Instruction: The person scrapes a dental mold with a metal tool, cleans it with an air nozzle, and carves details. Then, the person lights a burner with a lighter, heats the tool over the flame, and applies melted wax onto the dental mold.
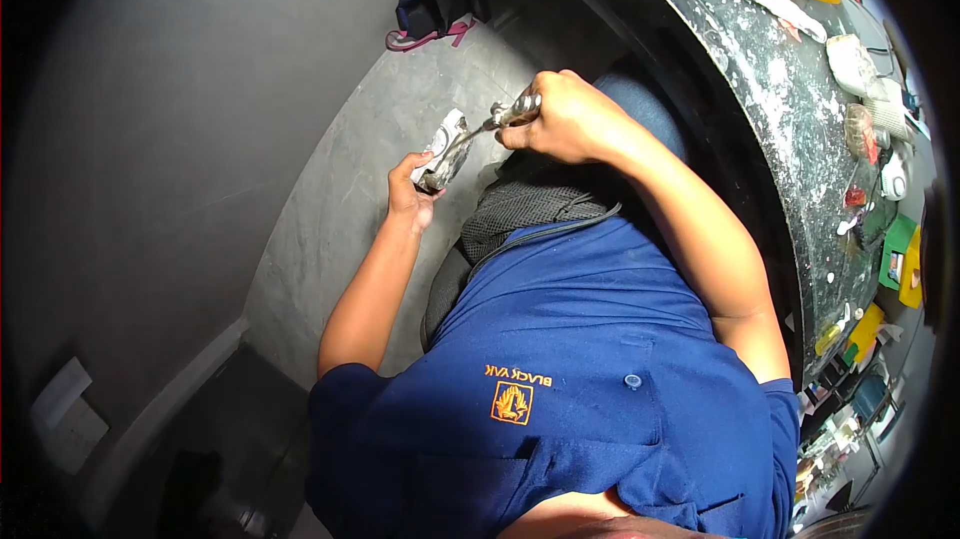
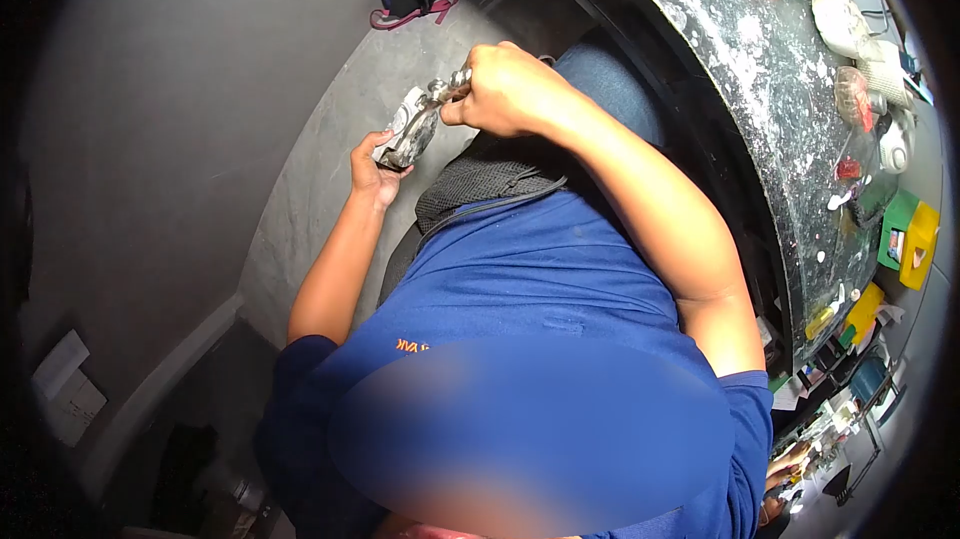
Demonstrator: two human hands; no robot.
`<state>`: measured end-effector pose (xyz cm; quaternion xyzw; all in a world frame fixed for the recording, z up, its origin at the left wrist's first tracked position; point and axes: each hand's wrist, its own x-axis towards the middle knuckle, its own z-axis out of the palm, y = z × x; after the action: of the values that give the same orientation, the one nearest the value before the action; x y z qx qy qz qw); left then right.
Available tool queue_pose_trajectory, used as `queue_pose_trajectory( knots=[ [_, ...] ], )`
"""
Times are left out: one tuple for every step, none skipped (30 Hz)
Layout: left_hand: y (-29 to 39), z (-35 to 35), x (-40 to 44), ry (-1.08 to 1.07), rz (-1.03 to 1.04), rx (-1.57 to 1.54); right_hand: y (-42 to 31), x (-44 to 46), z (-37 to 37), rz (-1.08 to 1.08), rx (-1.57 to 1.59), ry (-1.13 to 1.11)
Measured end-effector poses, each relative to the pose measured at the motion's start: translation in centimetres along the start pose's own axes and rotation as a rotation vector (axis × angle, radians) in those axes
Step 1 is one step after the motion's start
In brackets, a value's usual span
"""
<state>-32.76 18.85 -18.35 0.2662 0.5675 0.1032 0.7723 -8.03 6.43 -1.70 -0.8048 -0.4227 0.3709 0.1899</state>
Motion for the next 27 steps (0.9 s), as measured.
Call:
queue_pose_trajectory(
  knots=[
    [0.1,0.3,0.0,0.0,0.002,0.005,-0.2,-0.1,-0.1,-0.004,0.006,-0.02],
    [-0.2,0.2,0.6,-0.005,0.002,0.008,0.0,0.0,0.0,-0.001,0.006,-0.014],
    [-0.8,-0.4,1.7,-0.019,0.046,0.053,0.4,0.1,0.4,-0.037,-0.022,-0.008],
    [-1.2,-0.5,2.2,-0.036,0.088,0.1,0.5,0.0,0.5,-0.07,-0.05,0.0],
    [-1.7,-0.7,2.6,-0.017,0.104,0.09,0.5,-0.3,0.6,-0.016,-0.07,0.034],
    [-1.9,-0.9,3.0,-0.041,0.1,0.1,0.8,-0.8,0.3,-0.031,-0.081,0.037],
    [-2.0,-1.4,3.4,-0.045,0.108,0.068,1.3,-1.6,-0.5,-0.04,-0.06,0.005],
    [-2.3,-1.2,3.7,-0.058,0.105,0.039,1.8,-3.0,-1.5,-0.037,-0.039,-0.023],
    [-1.3,0.7,1.7,-0.074,0.095,0.029,1.9,-5.3,-3.3,-0.016,-0.039,0.035],
    [-0.2,2.4,-0.5,-0.088,0.081,0.016,3.1,-7.2,-4.9,-0.02,-0.036,0.001],
    [-0.4,2.0,0.0,-0.107,0.081,0.025,3.8,-9.9,-6.3,0.116,0.01,0.083],
    [-0.3,1.4,1.0,-0.121,0.084,0.03,4.5,-12.9,-7.5,0.245,0.056,0.163],
    [-0.6,1.2,1.8,-0.077,0.141,0.037,5.4,-16.0,-8.4,0.312,0.143,0.219],
    [-0.9,1.0,2.4,-0.029,0.2,0.047,6.5,-19.3,-8.8,0.376,0.234,0.275],
    [-0.5,1.0,2.4,-0.038,0.209,0.095,8.0,-23.0,-8.9,0.427,0.316,0.323],
    [0.0,1.5,2.0,-0.048,0.223,0.143,9.3,-26.5,-8.7,0.474,0.399,0.374],
    [0.4,2.3,1.5,-0.049,0.247,0.175,9.2,-29.7,-8.6,0.537,0.412,0.441],
    [0.8,3.4,0.7,-0.049,0.262,0.196,9.1,-32.4,-8.5,0.598,0.427,0.51],
    [1.0,4.0,0.5,-0.068,0.28,0.215,9.6,-34.8,-8.3,0.676,0.384,0.558],
    [1.2,4.4,0.5,-0.085,0.299,0.234,10.2,-37.1,-7.9,0.753,0.342,0.604],
    [1.4,4.4,0.8,-0.106,0.302,0.251,10.6,-38.6,-7.1,0.836,0.361,0.663],
    [1.4,4.3,1.4,-0.134,0.304,0.254,11.2,-39.5,-6.3,0.799,0.362,0.687],
    [1.4,4.4,2.0,-0.164,0.309,0.253,11.7,-40.2,-5.1,0.763,0.451,0.71],
    [1.4,4.9,2.2,-0.186,0.316,0.268,11.8,-40.4,-4.3,0.722,0.541,0.732],
    [1.5,5.2,2.3,-0.211,0.308,0.258,12.8,-40.6,-3.7,0.681,0.566,0.657],
    [1.5,5.5,2.4,-0.234,0.298,0.249,13.7,-40.4,-2.5,0.729,0.457,0.709],
    [1.6,5.6,2.7,-0.251,0.302,0.253,13.8,-39.9,-2.0,0.717,0.524,0.709]
  ],
)
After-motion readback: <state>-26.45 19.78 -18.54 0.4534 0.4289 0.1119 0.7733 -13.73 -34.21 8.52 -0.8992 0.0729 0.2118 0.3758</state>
